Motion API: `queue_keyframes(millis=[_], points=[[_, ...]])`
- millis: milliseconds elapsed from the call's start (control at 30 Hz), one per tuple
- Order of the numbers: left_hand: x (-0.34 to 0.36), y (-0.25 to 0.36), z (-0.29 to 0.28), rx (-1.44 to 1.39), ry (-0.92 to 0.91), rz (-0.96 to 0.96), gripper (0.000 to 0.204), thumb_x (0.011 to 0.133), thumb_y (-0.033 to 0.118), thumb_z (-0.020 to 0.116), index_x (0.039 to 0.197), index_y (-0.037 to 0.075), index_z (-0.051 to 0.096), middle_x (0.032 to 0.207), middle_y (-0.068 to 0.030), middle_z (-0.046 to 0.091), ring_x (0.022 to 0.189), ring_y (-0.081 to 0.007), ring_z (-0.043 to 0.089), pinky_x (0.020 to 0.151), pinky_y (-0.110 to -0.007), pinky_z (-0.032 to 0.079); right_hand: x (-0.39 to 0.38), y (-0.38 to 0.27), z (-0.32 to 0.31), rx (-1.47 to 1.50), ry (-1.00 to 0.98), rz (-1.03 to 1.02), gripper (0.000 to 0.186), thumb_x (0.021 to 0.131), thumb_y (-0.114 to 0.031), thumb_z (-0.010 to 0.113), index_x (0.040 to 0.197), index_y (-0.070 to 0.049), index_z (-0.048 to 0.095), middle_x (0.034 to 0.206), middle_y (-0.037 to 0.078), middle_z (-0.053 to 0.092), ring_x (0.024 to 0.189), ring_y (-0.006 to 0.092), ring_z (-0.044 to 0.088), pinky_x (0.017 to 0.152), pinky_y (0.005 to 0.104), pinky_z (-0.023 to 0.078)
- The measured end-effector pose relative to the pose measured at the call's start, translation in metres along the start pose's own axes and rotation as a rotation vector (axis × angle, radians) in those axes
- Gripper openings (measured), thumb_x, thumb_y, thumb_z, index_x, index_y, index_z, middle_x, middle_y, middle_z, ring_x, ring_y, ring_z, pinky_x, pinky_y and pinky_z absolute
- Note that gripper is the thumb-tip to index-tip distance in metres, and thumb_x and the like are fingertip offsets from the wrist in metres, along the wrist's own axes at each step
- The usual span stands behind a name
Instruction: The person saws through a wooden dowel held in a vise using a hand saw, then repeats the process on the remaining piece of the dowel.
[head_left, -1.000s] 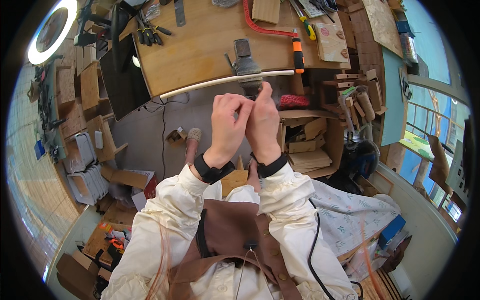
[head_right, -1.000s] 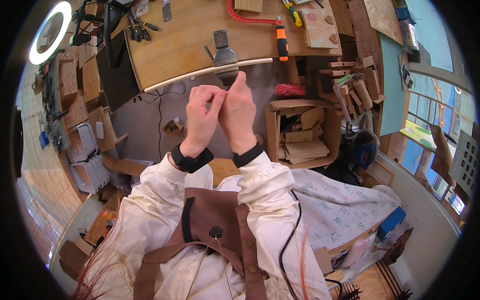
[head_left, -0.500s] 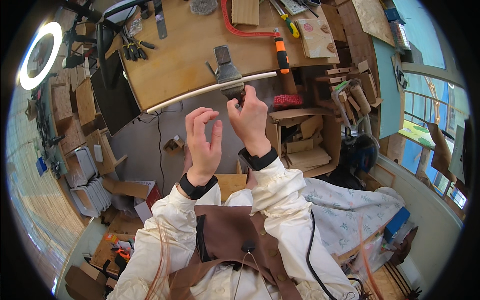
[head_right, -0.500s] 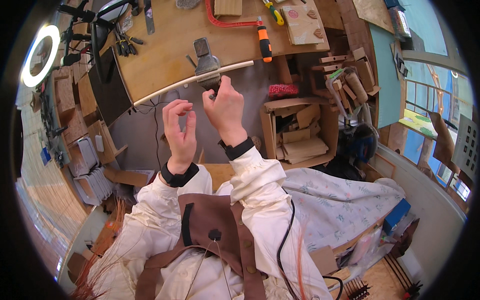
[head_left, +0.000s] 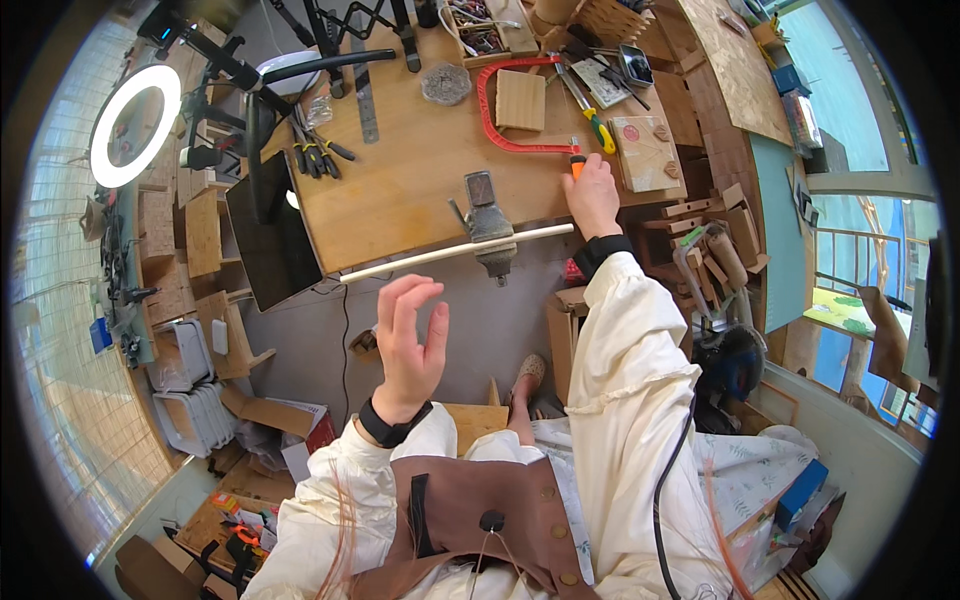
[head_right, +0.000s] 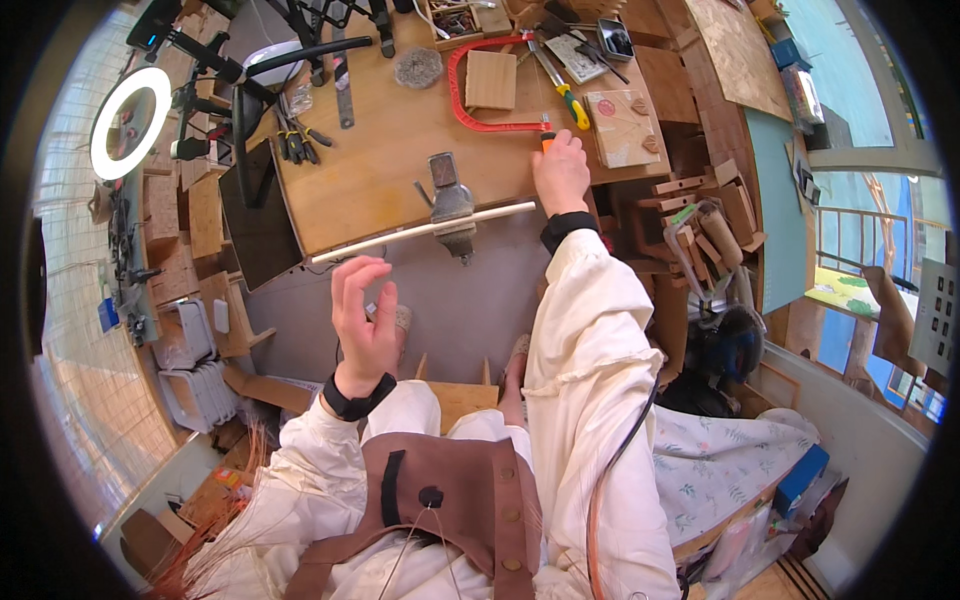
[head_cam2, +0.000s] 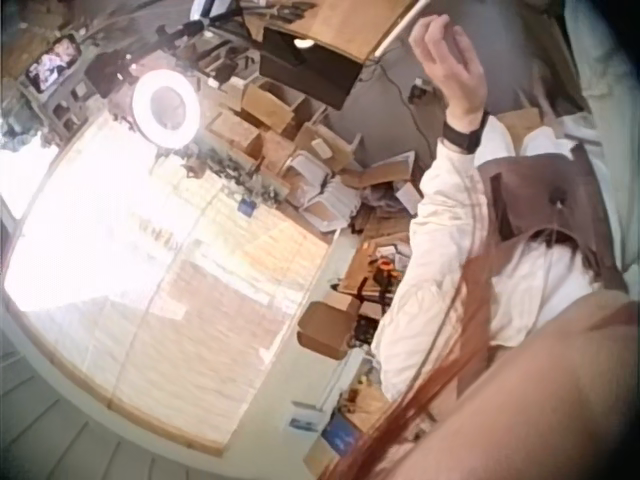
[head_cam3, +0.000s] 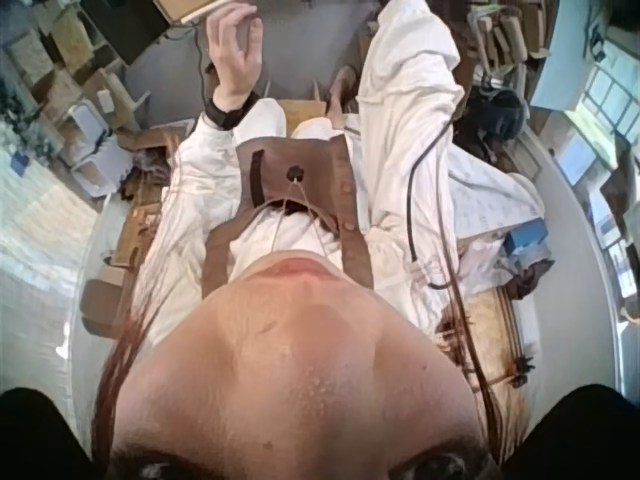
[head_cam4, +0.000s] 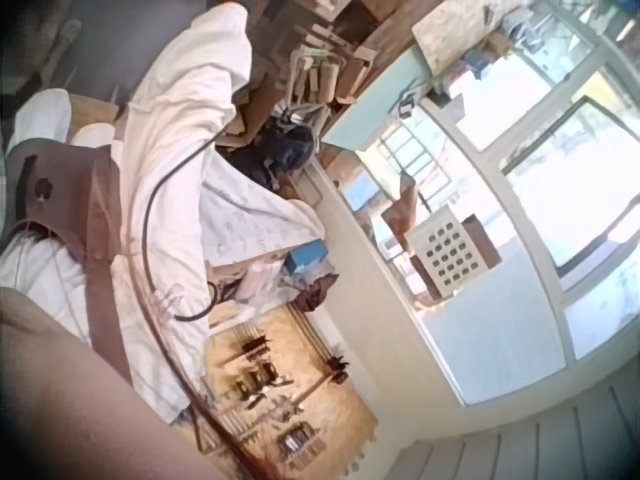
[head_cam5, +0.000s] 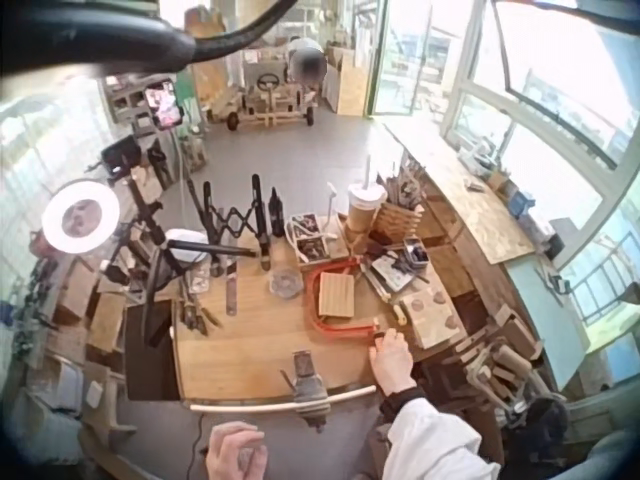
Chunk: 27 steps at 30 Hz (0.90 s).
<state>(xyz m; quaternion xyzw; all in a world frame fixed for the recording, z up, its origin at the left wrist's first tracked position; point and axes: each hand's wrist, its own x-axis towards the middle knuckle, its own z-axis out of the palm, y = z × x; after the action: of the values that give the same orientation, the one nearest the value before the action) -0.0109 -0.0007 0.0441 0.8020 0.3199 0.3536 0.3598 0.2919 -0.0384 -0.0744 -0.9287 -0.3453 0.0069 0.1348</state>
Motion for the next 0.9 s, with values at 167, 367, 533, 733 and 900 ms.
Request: queue_keyframes(millis=[167, 367, 533, 733, 900], points=[[-0.011, -0.006, -0.001, -0.016, -0.073, -0.024, 0.019, 0.085, -0.002, 0.061, 0.103, 0.003, 0.06, 0.104, -0.0143, 0.06, 0.094, -0.0305, 0.059, 0.082, -0.036, 0.048, 0.007, 0.003, -0.013, 0.215, -0.07, 0.101, 0.032, 0.087, -0.022, 0.061, 0.103, 0.001, 0.046, 0.082, 0.027, 0.065, 0.08, 0.0419, 0.066, 0.071, 0.051, 0.053], [0.001, -0.005, 0.013, 0.025, -0.128, 0.002, 0.018, 0.083, -0.001, 0.065, 0.101, 0.002, 0.062, 0.099, -0.014, 0.06, 0.091, -0.033, 0.059, 0.08, -0.038, 0.049, -0.052, -0.022, -0.119, 1.486, -0.234, 0.332, 0.021, 0.099, -0.019, 0.049, 0.112, -0.003, 0.05, 0.069, 0.003, 0.053, 0.046, 0.0104, 0.048, 0.041, 0.0248, 0.038], [0.029, -0.003, 0.037, 0.023, -0.178, 0.079, 0.027, 0.083, 0.0, 0.066, 0.109, 0.002, 0.06, 0.105, -0.0148, 0.061, 0.097, -0.0323, 0.059, 0.086, -0.038, 0.048, -0.159, -0.019, -0.13, 1.381, -0.372, 0.522, 0.032, 0.104, -0.032, 0.042, 0.119, -0.006, 0.054, 0.062, -0.001, 0.049, 0.044, 0.0053, 0.041, 0.04, 0.0203, 0.032], [0.056, -0.006, 0.037, -0.745, -0.072, 0.057, 0.093, 0.082, 0.042, 0.073, 0.151, 0.006, 0.023, 0.154, -0.0201, 0.027, 0.14, -0.033, 0.033, 0.114, -0.045, 0.024, -0.224, -0.045, -0.078, 1.294, -0.424, 0.475, 0.023, 0.1, -0.023, 0.053, 0.108, -0.003, 0.06, 0.055, -0.002, 0.051, 0.046, 0.0041, 0.046, 0.043, 0.0218, 0.036], [0.066, -0.012, 0.03, -0.51, -0.338, 0.216, 0.106, 0.075, 0.05, 0.077, 0.153, 0.006, 0.021, 0.158, -0.0185, 0.02, 0.147, -0.0338, 0.02, 0.117, -0.046, 0.016, -0.213, -0.05, -0.071, 1.17, -0.397, 0.398, 0.024, 0.098, -0.024, 0.056, 0.108, -0.003, 0.059, 0.055, 0.003, 0.053, 0.048, 0.0092, 0.053, 0.047, 0.0262, 0.041]])
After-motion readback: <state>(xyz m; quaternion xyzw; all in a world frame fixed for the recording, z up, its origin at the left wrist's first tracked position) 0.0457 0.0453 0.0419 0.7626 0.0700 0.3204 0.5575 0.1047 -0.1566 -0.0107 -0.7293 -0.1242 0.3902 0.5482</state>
